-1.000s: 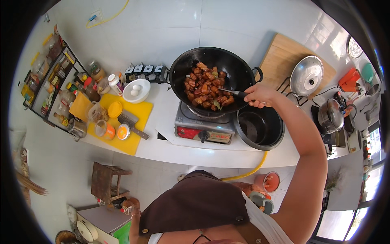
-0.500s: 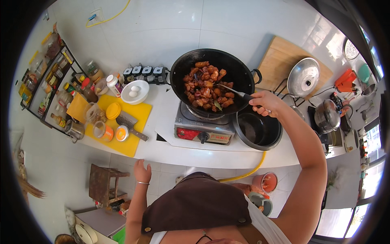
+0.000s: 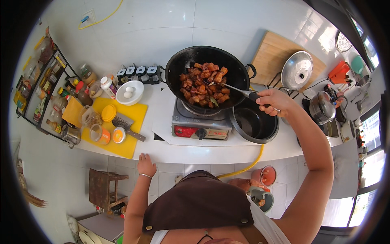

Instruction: The person transfers cooked meat from a wok into a pot using a spatula, adds liquid from a scoop, seasons the dish with packets, and pours additional liquid from a second pot.

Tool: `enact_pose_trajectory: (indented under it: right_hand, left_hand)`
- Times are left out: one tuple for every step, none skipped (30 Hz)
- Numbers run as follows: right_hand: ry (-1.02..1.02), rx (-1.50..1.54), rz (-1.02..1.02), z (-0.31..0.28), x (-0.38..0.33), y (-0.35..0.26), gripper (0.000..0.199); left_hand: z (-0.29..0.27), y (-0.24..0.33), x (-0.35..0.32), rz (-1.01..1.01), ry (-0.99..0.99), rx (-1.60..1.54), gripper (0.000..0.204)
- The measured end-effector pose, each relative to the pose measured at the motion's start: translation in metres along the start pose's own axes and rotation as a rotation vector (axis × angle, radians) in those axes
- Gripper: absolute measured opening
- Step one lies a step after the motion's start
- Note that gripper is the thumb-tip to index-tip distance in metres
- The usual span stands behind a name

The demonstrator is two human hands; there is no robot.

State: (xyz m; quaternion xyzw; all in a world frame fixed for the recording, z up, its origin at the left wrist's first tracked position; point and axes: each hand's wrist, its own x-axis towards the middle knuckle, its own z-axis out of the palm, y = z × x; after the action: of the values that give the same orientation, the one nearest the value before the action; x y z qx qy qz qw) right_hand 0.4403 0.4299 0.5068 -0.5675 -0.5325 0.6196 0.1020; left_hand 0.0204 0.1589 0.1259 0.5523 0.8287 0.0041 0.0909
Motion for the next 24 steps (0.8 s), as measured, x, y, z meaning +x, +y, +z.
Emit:
enact_pose_trajectory:
  right_hand:
    - [0.002,0.006,0.003,0.001,-0.003,0.001,0.005]
    - [0.004,0.012,0.007,0.002,-0.006,0.001,0.005]
    - [0.006,0.019,0.01,0.003,-0.008,0.002,0.005]
    - [0.0,0.027,0.009,0.003,-0.011,0.003,0.005]
    - [-0.006,0.035,0.008,0.003,-0.015,0.004,0.005]
    - [-0.015,0.044,0.006,0.003,-0.017,0.005,0.005]
    - [-0.014,0.044,0.004,0.004,-0.02,0.005,0.005]
    - [-0.014,0.044,0.001,0.004,-0.023,0.005,0.005]
    - [-0.012,0.047,-0.001,0.005,-0.026,0.006,0.005]
    - [-0.008,0.045,-0.001,0.005,-0.028,0.006,0.005]
    - [-0.004,0.043,-0.001,0.006,-0.03,0.006,0.005]
    - [0.001,0.04,-0.001,0.007,-0.032,0.006,0.005]
    - [0.003,0.037,0.0,0.007,-0.033,0.007,0.005]
    - [0.006,0.034,0.001,0.007,-0.034,0.007,0.005]
    - [0.007,0.03,0.002,0.007,-0.036,0.008,0.005]
    - [0.002,0.034,0.004,0.006,-0.037,0.009,0.005]
    - [-0.003,0.038,0.005,0.006,-0.039,0.009,0.005]
    - [-0.009,0.041,0.006,0.005,-0.04,0.01,0.005]
    - [-0.014,0.044,0.004,0.004,-0.042,0.01,0.006]
    - [-0.018,0.047,0.002,0.002,-0.044,0.01,0.006]
    - [-0.02,0.051,0.001,0.001,-0.046,0.011,0.006]
    - [-0.014,0.054,0.001,0.0,-0.048,0.011,0.006]
    - [-0.008,0.057,0.002,0.0,-0.05,0.011,0.007]
    - [-0.003,0.06,0.001,0.0,-0.052,0.011,0.008]
  left_hand:
    - [-0.003,0.002,0.001,-0.001,-0.015,0.002,0.068]
    - [-0.006,0.004,0.001,-0.002,-0.03,0.005,0.069]
    - [-0.01,0.007,0.0,-0.005,-0.043,0.001,0.07]
    - [-0.015,0.01,0.0,-0.008,-0.057,-0.002,0.071]
    - [-0.017,0.012,-0.001,-0.012,-0.07,-0.006,0.072]
    - [-0.016,0.011,-0.001,-0.008,-0.075,0.003,0.073]
    - [-0.015,0.01,-0.002,-0.004,-0.08,0.011,0.074]
    - [-0.014,0.009,-0.002,0.001,-0.085,0.02,0.074]
    - [-0.015,0.009,-0.002,0.003,-0.091,0.022,0.075]
    - [-0.015,0.009,-0.002,0.006,-0.096,0.023,0.076]
    - [-0.016,0.009,-0.002,0.009,-0.102,0.025,0.077]
    - [-0.017,0.009,-0.001,0.01,-0.107,0.03,0.077]
    - [-0.017,0.009,-0.001,0.01,-0.112,0.035,0.078]
    - [-0.018,0.009,0.0,0.011,-0.117,0.04,0.079]
    - [-0.019,0.01,0.0,0.01,-0.122,0.037,0.08]
    - [-0.02,0.01,0.0,0.008,-0.126,0.034,0.08]
    - [-0.021,0.011,0.0,0.007,-0.131,0.031,0.081]
    - [-0.02,0.011,-0.001,0.006,-0.129,0.036,0.081]
    - [-0.02,0.012,-0.002,0.005,-0.126,0.041,0.081]
    - [-0.02,0.012,-0.002,0.004,-0.123,0.046,0.081]
    - [-0.021,0.014,-0.002,0.001,-0.131,0.05,0.082]
    - [-0.023,0.016,-0.002,-0.002,-0.138,0.054,0.082]
    - [-0.025,0.018,-0.001,-0.004,-0.146,0.059,0.083]
    - [-0.023,0.018,-0.001,0.0,-0.143,0.068,0.083]
